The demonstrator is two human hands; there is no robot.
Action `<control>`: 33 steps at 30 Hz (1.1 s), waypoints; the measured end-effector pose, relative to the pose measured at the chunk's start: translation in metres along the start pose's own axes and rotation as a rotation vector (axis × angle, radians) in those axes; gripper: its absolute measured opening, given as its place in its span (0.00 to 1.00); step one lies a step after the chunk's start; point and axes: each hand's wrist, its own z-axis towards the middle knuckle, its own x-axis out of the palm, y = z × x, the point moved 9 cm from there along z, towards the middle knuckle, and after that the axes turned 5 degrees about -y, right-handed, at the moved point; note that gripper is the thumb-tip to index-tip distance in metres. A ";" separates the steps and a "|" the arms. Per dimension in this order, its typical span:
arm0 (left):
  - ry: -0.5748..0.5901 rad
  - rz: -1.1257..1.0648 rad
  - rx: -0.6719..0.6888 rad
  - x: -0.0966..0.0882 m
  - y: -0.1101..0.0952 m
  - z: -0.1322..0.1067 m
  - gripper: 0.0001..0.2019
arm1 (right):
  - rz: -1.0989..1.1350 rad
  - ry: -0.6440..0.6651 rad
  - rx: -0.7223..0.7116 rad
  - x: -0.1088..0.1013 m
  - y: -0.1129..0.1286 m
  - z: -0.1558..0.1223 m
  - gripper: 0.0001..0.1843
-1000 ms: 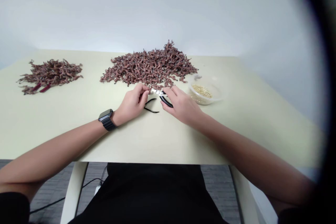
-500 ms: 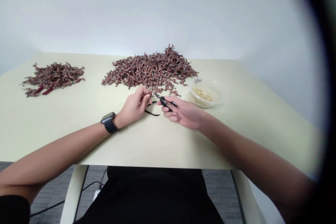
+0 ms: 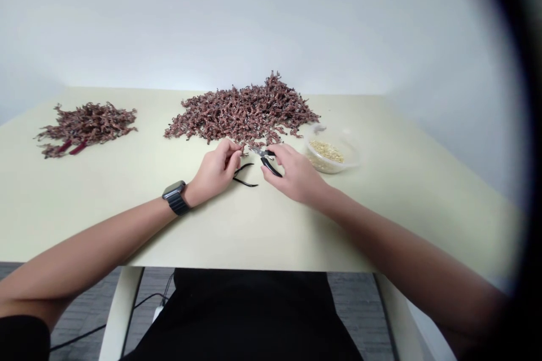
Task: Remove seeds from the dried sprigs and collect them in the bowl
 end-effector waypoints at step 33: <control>-0.003 0.039 0.020 -0.002 -0.003 0.001 0.09 | -0.112 -0.010 -0.087 -0.001 0.008 -0.002 0.22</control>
